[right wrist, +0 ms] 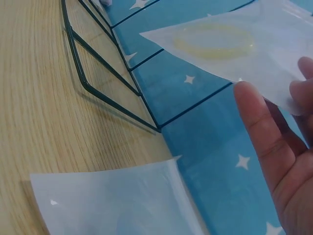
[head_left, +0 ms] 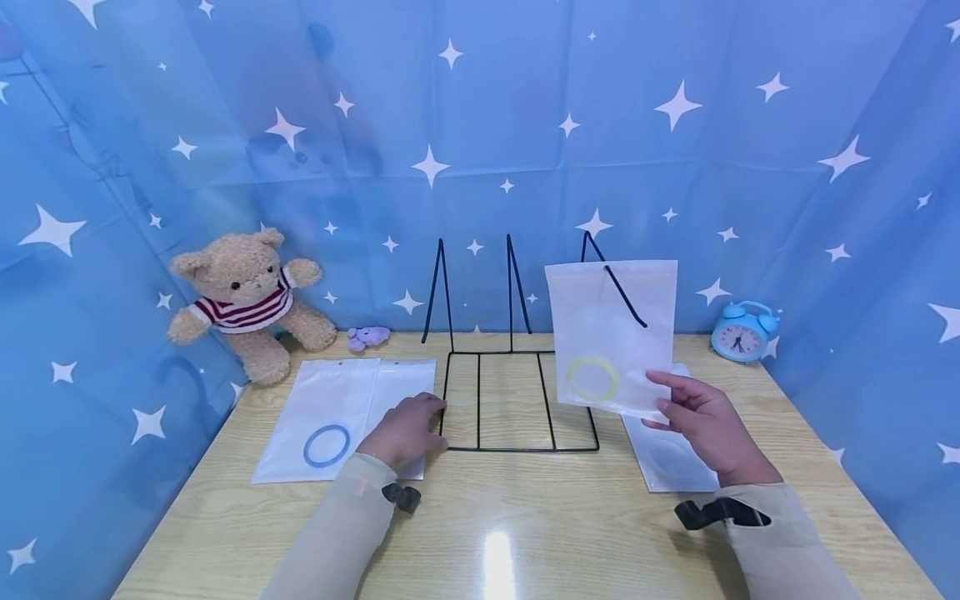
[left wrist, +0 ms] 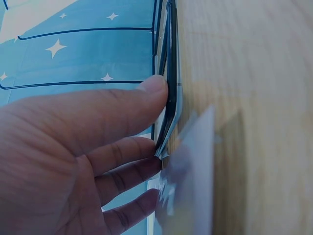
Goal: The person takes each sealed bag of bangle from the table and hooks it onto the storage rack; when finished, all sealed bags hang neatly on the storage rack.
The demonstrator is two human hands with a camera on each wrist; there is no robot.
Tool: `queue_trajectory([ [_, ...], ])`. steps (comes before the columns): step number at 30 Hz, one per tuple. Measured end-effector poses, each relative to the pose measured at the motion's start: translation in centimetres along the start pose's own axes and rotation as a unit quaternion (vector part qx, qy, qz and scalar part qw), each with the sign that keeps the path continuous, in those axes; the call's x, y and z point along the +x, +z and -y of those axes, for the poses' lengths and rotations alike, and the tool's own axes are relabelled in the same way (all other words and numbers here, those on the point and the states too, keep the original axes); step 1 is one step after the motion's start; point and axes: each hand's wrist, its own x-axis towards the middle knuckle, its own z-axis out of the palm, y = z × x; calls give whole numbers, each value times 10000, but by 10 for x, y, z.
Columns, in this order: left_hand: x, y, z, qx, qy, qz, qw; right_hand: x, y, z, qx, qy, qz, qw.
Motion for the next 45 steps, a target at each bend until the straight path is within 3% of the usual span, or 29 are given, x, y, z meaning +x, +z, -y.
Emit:
queue_trajectory([
  [9, -1, -1, -1, -20, 5, 8, 10000, 0, 1, 3, 3, 109, -121, 9999],
  [18, -2, -1, -2, -32, -18, -39, 10000, 0, 2, 3, 370, -223, -106, 9990],
  [25, -2, -1, -2, -1, 18, -47, 10000, 0, 3, 6, 468, -135, -108, 9988],
  [33, -2, -1, -2, -12, 10, -37, 10000, 0, 5, 5, 725, -315, -119, 9968],
  [45, -1, -1, -1, -5, 33, -6, 10000, 0, 8, 9, 699, -159, -334, 9969],
])
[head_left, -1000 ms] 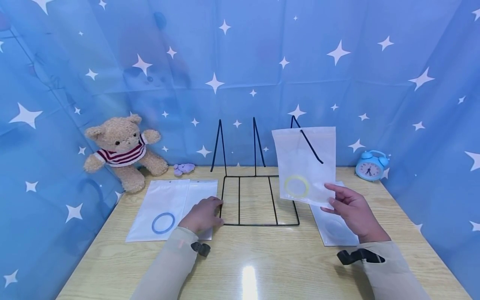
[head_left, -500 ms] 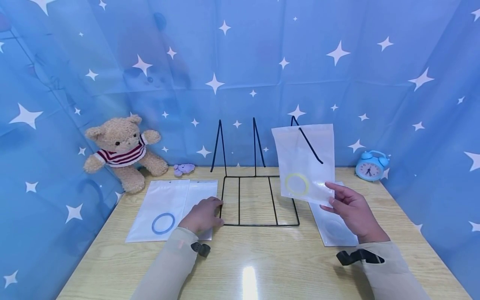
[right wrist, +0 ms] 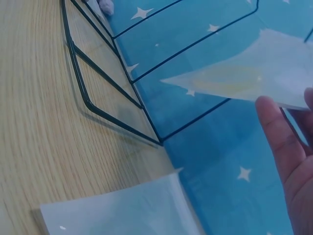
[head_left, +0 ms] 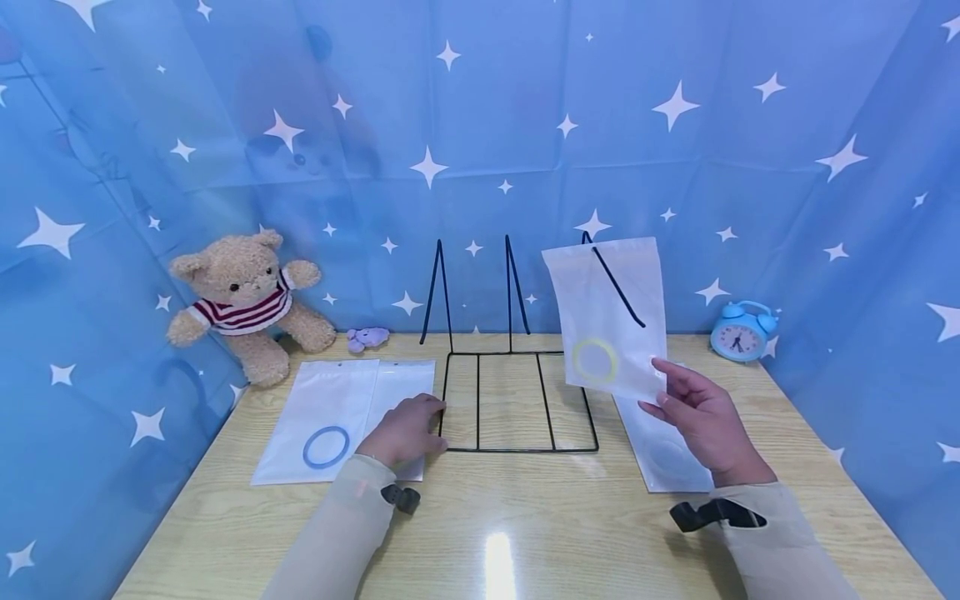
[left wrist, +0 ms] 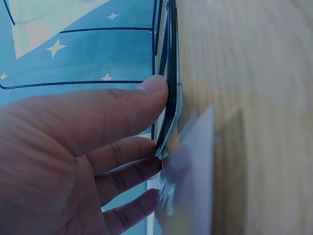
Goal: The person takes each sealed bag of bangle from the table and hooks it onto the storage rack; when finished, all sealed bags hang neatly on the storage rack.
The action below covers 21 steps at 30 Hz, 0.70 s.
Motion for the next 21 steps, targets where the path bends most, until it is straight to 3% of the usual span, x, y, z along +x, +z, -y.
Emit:
queue_trajectory([
  [14, -3, -2, -2, -17, -19, -20, 10000, -1, 1, 2, 403, -6, 72, 9992],
  [21, -2, -1, -2, -5, 18, -28, 10000, 0, 3, 1, 196, 75, 113, 9997],
])
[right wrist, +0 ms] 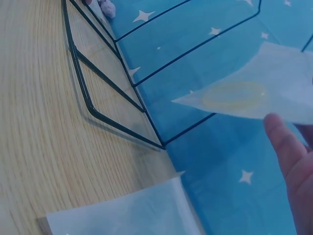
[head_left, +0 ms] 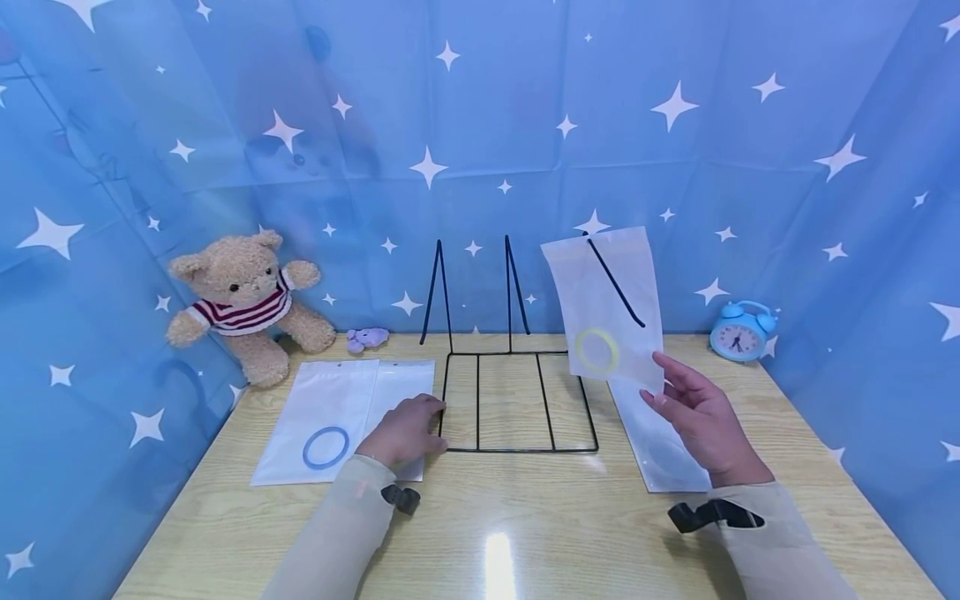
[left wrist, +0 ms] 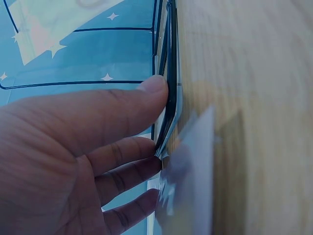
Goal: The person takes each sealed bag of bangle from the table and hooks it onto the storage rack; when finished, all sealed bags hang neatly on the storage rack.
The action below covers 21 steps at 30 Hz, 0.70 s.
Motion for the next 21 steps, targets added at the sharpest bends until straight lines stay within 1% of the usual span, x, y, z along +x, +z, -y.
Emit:
queue_trajectory([
  [6, 1, 0, 0, -23, -30, 1, 10000, 1, -2, -4, 3, -279, 141, 9995],
  [11, 1, 0, 0, -41, -59, 36, 10000, 2, -4, -7, -283, -249, 122, 9992],
  [15, 0, 0, 0, -39, -48, 63, 10000, 3, -8, -8, -702, -134, 83, 9974],
  [18, 0, -1, 0, -36, -50, 78, 10000, 3, -13, -8, -1197, -31, -24, 9928],
  [21, 1, -2, 1, -26, -58, 77, 10000, 4, -19, -8, -1557, 195, -135, 9875],
])
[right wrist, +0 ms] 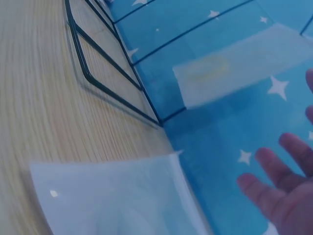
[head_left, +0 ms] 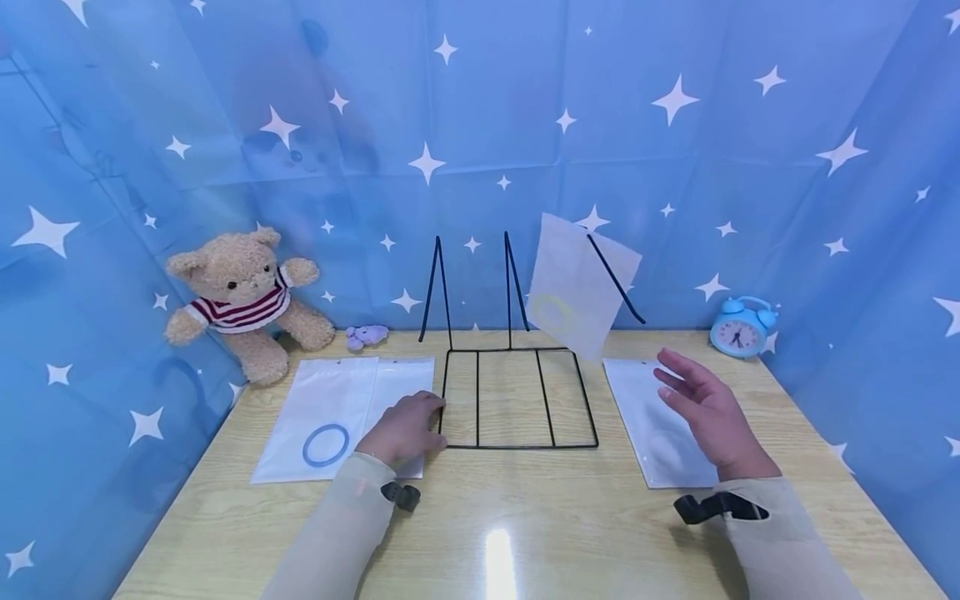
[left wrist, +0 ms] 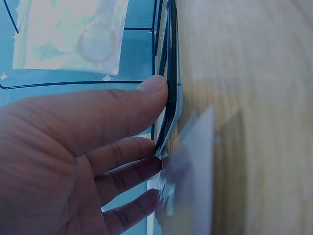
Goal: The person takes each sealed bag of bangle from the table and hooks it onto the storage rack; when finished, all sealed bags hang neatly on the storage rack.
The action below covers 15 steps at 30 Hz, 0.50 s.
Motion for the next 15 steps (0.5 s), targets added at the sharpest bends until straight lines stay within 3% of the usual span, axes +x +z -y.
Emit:
queue_trajectory([
  [7, 1, 0, -1, -20, -20, 10, 10000, 2, -19, -4, -775, 884, 111, 9930],
  [15, 1, 1, 1, -35, -22, 4, 10000, 0, -37, -3, -1497, 1339, 460, 9785],
])
